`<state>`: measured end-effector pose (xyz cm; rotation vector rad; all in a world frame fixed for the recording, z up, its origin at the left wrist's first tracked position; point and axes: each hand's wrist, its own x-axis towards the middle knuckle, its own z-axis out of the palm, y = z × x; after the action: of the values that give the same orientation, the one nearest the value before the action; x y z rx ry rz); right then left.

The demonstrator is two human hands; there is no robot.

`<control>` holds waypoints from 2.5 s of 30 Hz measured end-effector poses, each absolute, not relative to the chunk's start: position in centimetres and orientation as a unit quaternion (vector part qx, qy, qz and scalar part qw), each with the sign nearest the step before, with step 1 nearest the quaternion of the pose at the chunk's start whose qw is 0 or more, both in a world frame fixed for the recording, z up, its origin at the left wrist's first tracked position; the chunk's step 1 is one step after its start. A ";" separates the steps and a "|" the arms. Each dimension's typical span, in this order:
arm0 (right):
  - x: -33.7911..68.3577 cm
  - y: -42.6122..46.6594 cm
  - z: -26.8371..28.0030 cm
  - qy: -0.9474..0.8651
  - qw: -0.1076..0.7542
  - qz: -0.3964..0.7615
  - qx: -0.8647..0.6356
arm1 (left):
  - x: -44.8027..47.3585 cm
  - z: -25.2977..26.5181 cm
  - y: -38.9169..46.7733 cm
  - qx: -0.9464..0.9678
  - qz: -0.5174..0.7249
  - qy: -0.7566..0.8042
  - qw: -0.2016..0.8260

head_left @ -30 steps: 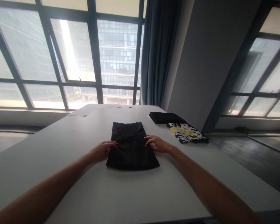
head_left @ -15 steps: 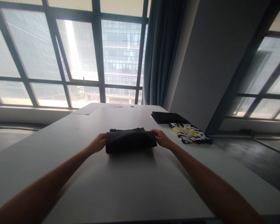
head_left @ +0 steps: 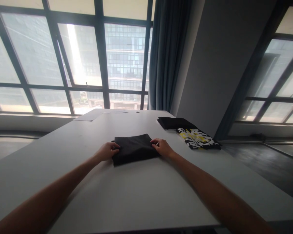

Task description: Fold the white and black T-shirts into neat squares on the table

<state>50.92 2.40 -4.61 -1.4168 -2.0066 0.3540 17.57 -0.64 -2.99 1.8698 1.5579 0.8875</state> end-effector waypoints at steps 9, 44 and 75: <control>51.7 2.9 -4.6 -0.774 0.298 0.206 -0.520 | 17.0 -3.4 -1.2 0.707 0.233 0.535 0.400; 45.2 -2.1 -4.1 -0.901 0.100 0.090 -0.412 | 22.0 -5.3 -3.4 0.923 0.106 0.366 0.054; 45.5 7.9 -5.3 -0.762 0.090 0.080 -0.636 | 18.7 -4.8 6.7 0.734 0.103 0.671 0.008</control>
<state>45.47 7.94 -5.31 -1.8905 -2.2674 0.2392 18.66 6.75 -4.84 2.2948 2.0987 0.3226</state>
